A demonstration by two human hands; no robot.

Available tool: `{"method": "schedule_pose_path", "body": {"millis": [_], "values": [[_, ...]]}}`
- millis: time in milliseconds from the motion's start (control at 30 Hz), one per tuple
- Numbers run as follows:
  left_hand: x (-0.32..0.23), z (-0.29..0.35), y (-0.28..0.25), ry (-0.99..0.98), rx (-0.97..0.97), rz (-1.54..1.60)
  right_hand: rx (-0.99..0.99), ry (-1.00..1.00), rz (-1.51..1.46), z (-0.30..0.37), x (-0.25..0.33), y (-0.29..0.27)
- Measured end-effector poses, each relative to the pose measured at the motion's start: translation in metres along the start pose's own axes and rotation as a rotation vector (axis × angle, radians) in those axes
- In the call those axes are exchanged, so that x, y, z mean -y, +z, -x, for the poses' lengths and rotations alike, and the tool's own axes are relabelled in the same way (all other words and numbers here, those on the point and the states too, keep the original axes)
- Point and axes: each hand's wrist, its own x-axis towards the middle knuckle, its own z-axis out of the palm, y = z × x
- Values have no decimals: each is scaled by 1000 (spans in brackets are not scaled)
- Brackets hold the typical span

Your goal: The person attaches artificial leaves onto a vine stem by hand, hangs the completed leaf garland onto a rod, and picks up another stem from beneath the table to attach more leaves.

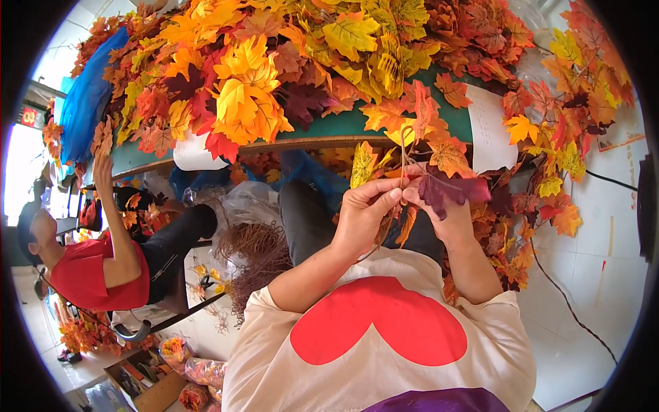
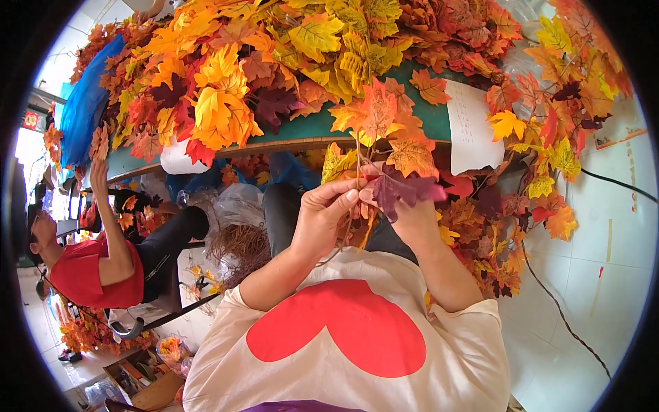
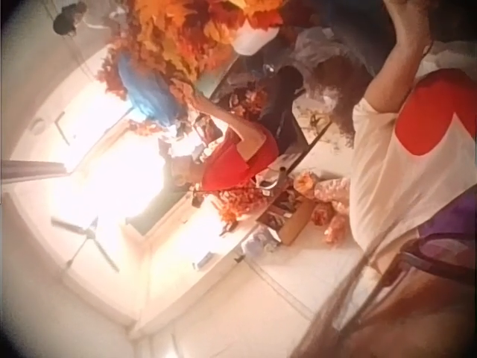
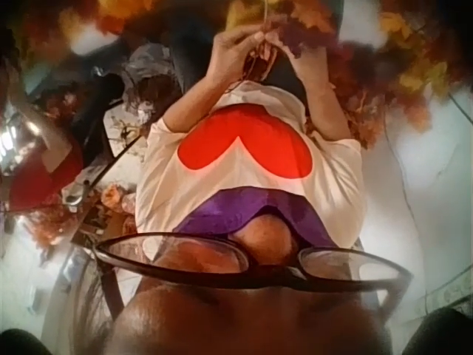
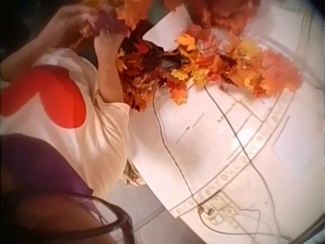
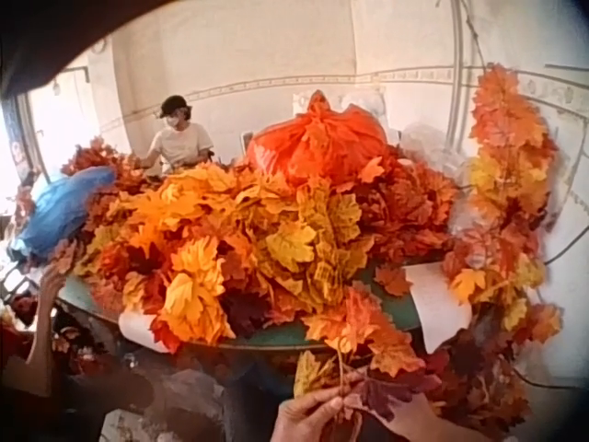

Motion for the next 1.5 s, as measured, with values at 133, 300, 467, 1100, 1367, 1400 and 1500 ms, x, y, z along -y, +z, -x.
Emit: {"method": "schedule_pose_path", "body": {"millis": [133,300,467,1100,1367,1400,1500], "values": [[5,0,3,5,-1,54,-16,179,-266,-8,-1,1],[6,5,0,-77,30,427,-6,88,-233,-20,-3,0],[-8,14,6,-389,26,618,31,30,-216,-25,-10,-1],[-25,35,10,-200,-5,484,-19,-142,57,-30,-9,-33],[-35,27,8,14,-28,579,-338,-229,476,-71,-5,-79],[-38,29,8,23,-32,577,-331,-235,472,-73,-1,-75],[-48,41,7,10,-29,666,-252,-250,458,-79,5,-60]]}}
